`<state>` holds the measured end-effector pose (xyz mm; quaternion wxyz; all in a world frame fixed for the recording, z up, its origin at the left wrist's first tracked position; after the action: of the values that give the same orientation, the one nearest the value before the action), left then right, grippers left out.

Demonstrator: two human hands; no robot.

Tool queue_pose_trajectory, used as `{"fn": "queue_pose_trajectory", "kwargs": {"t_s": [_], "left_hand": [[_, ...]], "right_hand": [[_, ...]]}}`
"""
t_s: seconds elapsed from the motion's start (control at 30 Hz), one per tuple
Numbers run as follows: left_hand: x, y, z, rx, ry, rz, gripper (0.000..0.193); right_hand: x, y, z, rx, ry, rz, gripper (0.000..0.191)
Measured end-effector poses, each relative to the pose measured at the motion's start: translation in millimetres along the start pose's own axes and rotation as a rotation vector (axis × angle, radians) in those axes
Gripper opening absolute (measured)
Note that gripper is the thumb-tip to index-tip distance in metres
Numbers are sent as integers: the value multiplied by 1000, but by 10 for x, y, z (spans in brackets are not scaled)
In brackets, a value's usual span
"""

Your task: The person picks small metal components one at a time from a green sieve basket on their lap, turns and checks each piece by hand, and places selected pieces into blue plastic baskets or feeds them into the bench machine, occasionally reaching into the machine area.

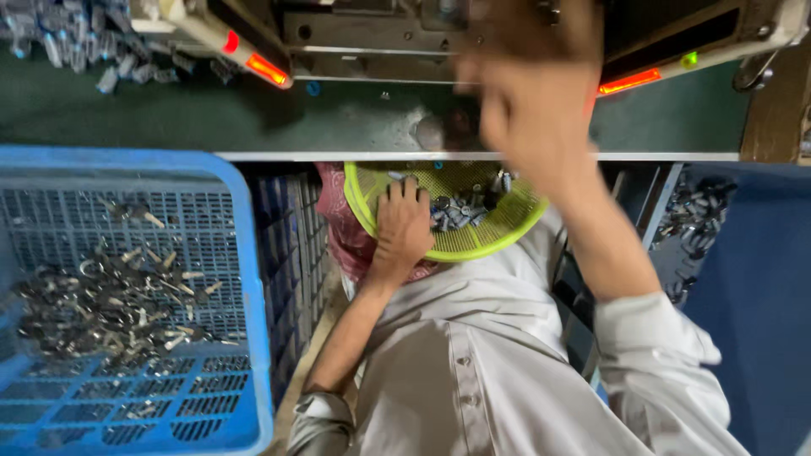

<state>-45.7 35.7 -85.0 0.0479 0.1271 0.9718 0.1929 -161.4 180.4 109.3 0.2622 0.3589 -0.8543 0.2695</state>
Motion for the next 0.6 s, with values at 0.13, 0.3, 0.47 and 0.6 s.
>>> {"fn": "queue_pose_trajectory", "kwargs": {"t_s": [0.13, 0.3, 0.47, 0.6], "left_hand": [[-63, -96, 161, 14, 0, 74, 35], [-259, -150, 8, -157, -67, 50, 36], [-190, -28, -307, -463, 159, 112, 25], [-93, 96, -387, -690, 180, 133, 26]], "right_hand": [[-840, -239, 339, 367, -98, -11, 22], [-1846, -284, 428, 236, -384, 398, 27], [-2041, -247, 381, 446, -287, 695, 31], [-1876, -299, 619, 661, -214, 637, 48]]}}
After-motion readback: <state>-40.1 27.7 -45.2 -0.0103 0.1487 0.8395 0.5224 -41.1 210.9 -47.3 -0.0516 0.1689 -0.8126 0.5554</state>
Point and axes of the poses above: each hand's wrist, its own x-axis towards the middle knuckle, its own z-axis out of the palm, y = z × x, the point moved 2 cm from there along x, towards the middle knuckle
